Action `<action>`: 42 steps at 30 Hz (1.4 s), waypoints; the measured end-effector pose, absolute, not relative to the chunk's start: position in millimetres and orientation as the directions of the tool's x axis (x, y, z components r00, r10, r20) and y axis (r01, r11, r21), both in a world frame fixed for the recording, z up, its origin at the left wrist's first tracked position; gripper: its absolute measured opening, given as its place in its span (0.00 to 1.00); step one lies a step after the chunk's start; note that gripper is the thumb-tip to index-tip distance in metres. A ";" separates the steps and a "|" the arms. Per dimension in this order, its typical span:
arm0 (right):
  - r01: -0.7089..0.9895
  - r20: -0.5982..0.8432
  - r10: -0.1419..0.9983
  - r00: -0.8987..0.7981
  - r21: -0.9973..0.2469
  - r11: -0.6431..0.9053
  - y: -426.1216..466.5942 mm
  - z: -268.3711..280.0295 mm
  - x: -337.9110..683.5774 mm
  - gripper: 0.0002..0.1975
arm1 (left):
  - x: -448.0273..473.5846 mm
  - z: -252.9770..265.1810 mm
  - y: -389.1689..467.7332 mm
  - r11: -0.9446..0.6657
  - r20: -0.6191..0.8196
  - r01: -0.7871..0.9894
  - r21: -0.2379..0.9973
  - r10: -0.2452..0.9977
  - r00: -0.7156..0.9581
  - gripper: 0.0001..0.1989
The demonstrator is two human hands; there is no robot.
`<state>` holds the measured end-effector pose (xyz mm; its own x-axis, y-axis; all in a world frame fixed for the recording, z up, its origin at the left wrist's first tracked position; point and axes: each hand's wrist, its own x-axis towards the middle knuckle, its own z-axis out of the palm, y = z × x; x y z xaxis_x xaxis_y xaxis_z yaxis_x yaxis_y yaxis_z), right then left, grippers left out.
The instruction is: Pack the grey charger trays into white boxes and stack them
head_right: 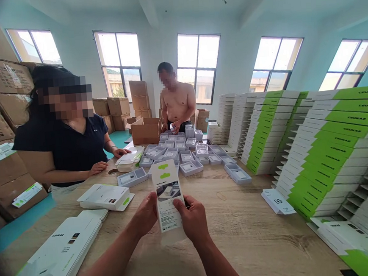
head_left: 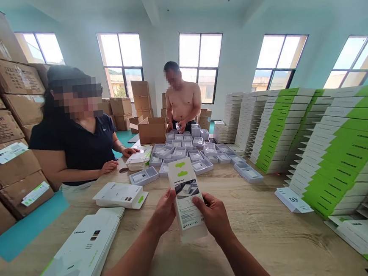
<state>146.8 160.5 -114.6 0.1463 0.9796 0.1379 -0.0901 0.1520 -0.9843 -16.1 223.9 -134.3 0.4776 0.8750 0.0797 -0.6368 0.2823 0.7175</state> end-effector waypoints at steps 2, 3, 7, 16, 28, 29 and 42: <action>-0.098 0.139 0.969 0.204 -0.982 0.161 163.6 -118.2 148.4 0.20 | -13.1 -134.4 224.0 0.261 0.056 -0.632 0.730 0.899 0.435 0.24; -0.109 0.133 0.968 0.214 -0.981 0.159 164.6 -119.6 148.5 0.20 | -11.8 -134.4 223.9 0.251 0.039 -0.627 0.738 0.911 0.411 0.22; -0.201 0.072 0.985 0.158 -0.974 0.103 164.9 -122.0 145.5 0.22 | -7.9 -135.2 223.6 0.207 -0.008 -0.616 0.760 0.951 0.309 0.17; -0.229 -0.015 0.981 0.195 -0.973 0.031 178.6 -122.6 150.1 0.28 | 0.6 -137.6 221.3 0.162 -0.040 -0.571 0.805 0.975 0.220 0.18; -0.185 -0.185 0.902 0.390 -0.975 -0.119 199.9 -138.6 149.4 0.19 | 29.8 -155.6 228.7 0.114 -0.027 -0.580 0.807 0.987 0.157 0.31; -0.183 -0.187 0.903 0.386 -0.975 -0.123 199.8 -139.4 149.7 0.18 | 30.9 -154.8 228.2 0.122 -0.028 -0.592 0.797 0.986 0.166 0.31; -0.123 -0.092 0.932 0.351 -0.991 -0.051 195.6 -131.8 142.5 0.23 | 29.0 -149.3 226.5 0.144 -0.023 -0.616 0.774 0.980 0.200 0.29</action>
<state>142.5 195.6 -131.8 0.3514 0.9317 -0.0918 -0.1235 -0.0511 -0.9910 29.0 226.5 -149.3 0.2000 0.9795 -0.0234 -0.6161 0.1444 0.7743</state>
